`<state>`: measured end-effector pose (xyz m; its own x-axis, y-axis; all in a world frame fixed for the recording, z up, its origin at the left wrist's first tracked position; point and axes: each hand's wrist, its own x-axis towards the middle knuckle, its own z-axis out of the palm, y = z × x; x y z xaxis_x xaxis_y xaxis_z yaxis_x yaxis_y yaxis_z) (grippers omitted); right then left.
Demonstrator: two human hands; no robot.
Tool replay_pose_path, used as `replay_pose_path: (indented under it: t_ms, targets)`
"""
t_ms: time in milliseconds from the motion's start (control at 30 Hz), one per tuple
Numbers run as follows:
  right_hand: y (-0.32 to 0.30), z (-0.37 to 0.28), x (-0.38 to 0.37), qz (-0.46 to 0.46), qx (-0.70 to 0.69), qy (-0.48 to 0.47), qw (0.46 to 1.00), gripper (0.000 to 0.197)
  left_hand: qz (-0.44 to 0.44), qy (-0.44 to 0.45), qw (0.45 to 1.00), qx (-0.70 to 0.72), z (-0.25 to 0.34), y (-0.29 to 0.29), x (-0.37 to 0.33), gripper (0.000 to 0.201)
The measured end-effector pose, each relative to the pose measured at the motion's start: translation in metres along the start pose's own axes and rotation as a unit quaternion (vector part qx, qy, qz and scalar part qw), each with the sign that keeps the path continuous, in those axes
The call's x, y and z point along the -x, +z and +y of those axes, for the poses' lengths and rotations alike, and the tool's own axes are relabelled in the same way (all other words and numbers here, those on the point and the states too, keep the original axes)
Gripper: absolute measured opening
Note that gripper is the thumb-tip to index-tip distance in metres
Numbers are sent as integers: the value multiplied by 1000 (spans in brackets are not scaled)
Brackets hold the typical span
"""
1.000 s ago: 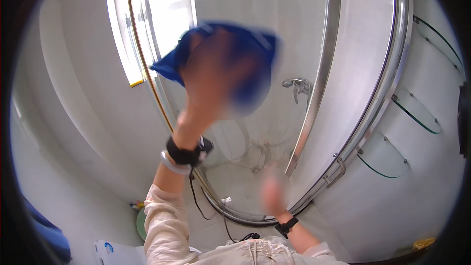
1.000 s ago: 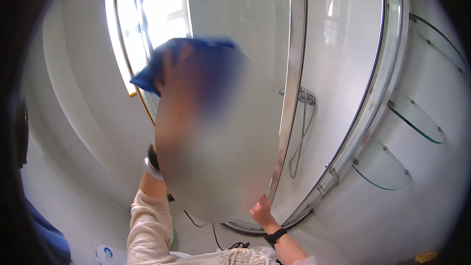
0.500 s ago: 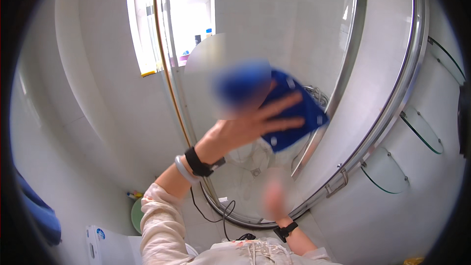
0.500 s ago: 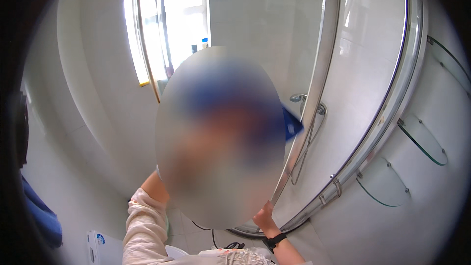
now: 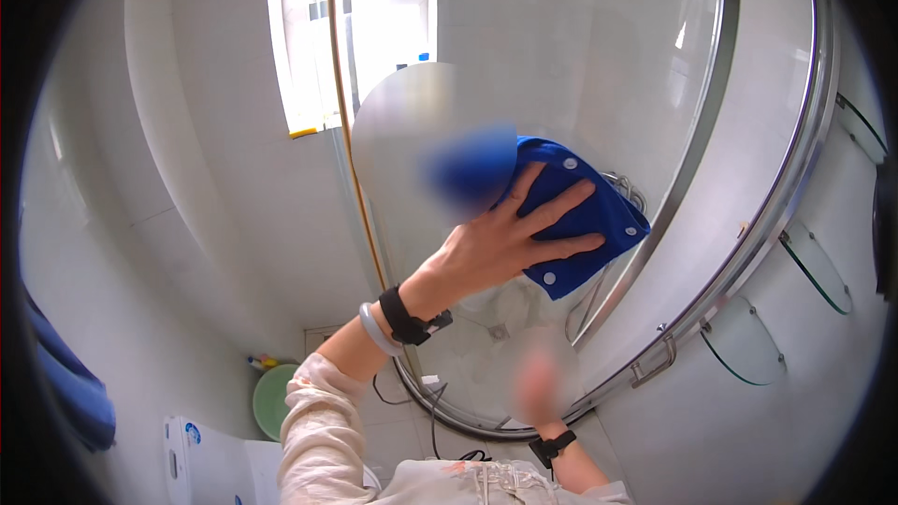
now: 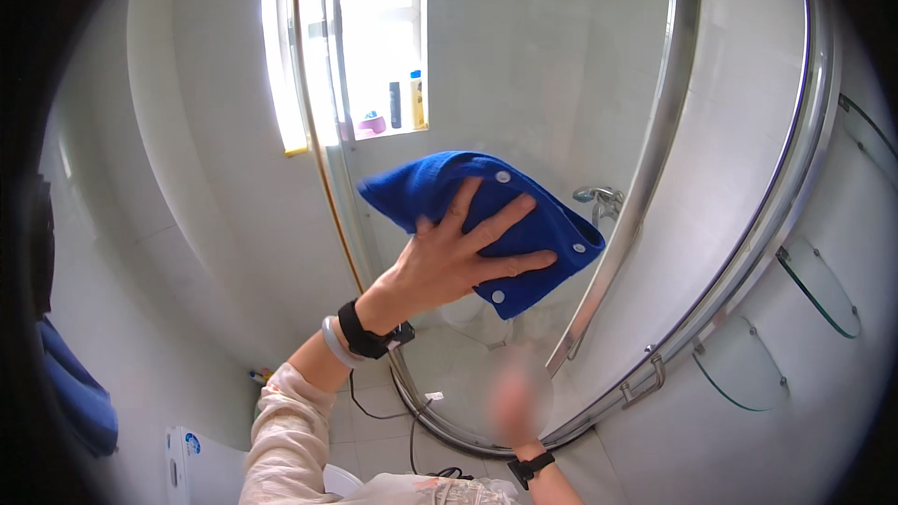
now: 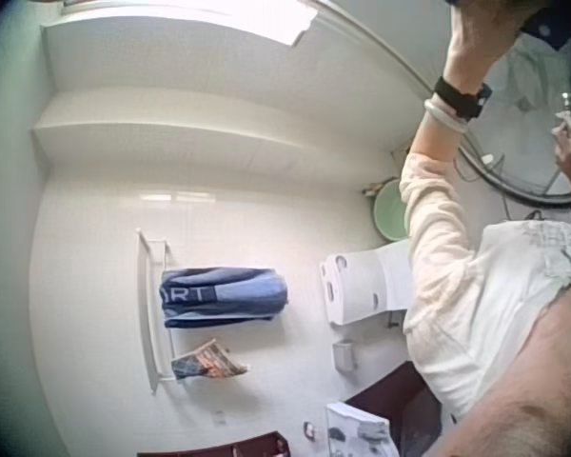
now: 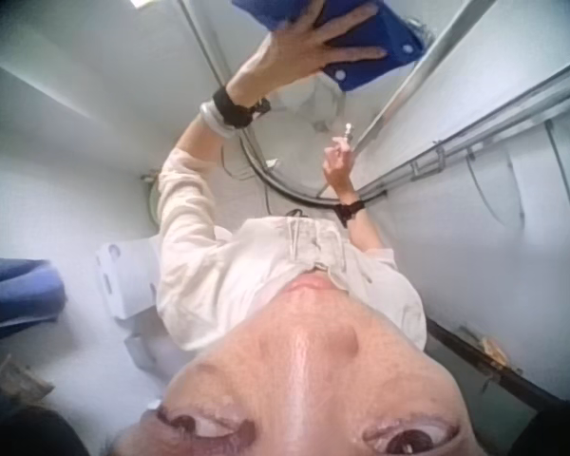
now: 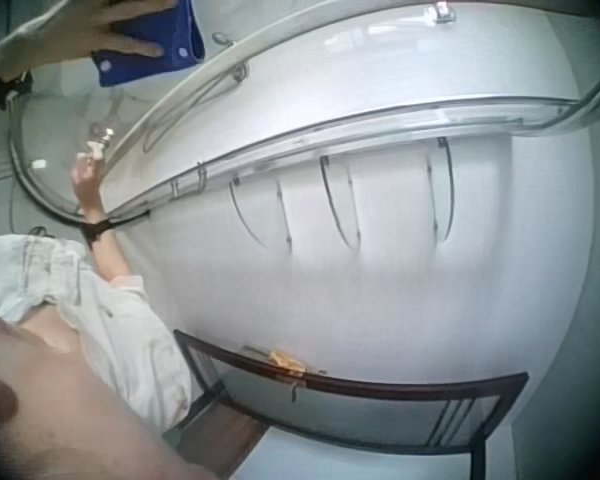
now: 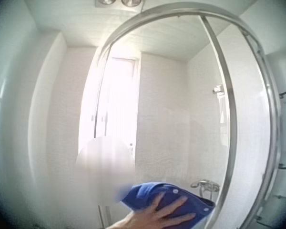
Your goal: The person wipes the glass door and interior walls of a shower enclosure using a blue cloth. They briefly rinse the cloth at the sink and continue wiping the glass surfaces.
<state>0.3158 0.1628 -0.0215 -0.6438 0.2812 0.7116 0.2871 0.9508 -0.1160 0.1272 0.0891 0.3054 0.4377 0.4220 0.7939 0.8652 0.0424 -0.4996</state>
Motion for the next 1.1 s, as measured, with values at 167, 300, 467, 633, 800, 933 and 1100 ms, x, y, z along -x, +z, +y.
replay_pose_path:
  t_ms: [167,300,467,633,800,933,1100]
  targets:
    - [-9,-3,-9,40,-98,13,994,45,63,-131,989,-23,-80,-43,-52,58]
    - [-7,-8,-11,65,-139,19,988,45,165,-244,955,-32,-154,-35,-31,58]
    - [-3,-11,-5,82,-139,26,987,46,153,-300,942,7,-106,-11,43,63]
    - [4,-9,-3,104,-141,33,984,47,93,-440,886,116,11,40,177,73]
    - [2,-11,0,54,-112,56,991,45,185,-547,780,243,45,55,206,73]
    - [-14,-18,-11,60,-110,51,991,45,128,-413,887,159,-7,19,118,67]
    - [-11,-15,-2,51,-101,84,990,49,120,-344,931,36,-24,25,103,53]
